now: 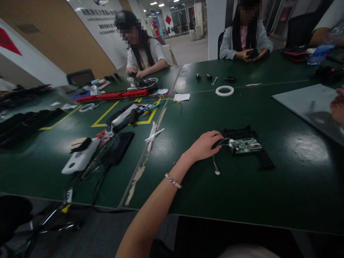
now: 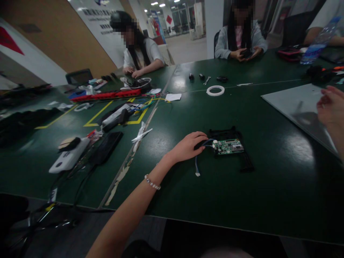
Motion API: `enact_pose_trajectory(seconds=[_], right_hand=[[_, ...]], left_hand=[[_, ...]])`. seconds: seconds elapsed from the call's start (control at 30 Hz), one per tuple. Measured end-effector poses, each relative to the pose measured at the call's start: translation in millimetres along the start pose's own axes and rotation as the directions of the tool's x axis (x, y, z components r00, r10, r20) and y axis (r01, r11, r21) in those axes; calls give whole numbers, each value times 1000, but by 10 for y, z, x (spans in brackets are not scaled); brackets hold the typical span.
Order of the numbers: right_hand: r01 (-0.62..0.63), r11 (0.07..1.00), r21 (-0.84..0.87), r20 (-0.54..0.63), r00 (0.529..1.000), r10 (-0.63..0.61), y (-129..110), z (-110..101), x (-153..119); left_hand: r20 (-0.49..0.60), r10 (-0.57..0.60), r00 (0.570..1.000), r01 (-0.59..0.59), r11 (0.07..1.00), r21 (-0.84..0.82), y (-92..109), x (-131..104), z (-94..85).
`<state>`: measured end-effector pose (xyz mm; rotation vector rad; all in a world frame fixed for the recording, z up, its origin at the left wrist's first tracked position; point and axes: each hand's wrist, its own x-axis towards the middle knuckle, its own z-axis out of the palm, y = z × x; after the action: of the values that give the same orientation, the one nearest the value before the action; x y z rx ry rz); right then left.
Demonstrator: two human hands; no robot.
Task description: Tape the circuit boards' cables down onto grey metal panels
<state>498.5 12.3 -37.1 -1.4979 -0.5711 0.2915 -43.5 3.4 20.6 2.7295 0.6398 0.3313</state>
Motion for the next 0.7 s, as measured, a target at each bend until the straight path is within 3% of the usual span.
enact_pose_trajectory(seconds=[0.13,0.23,0.4,0.43,0.57,0.7], right_hand=[[-173,974,148,172,974,147,-269,287,-467],[-284,949,137,428,881,202,-630,598,-1105],[-389,919,60,780,592,200,-1167,1073,-2196],[-371,926,70,816,555,161,-1248,1150,-2387],[-316,948,45,940,334,67,-1523,1377,-3081],[-231,973,-32,985,159,70,-1663,1494,-3590]], left_hand=[[1,-5,1000,5,1000,13,2,-6,12],[3,-4,1000,4,1000,19,-1,-5,15],[-7,18,1000,-18,999,36,-9,2,26],[-13,23,1000,-22,999,43,-13,3,34],[-31,37,999,-36,998,57,-43,5,85],[22,-1,1000,0,999,47,-78,11,99]])
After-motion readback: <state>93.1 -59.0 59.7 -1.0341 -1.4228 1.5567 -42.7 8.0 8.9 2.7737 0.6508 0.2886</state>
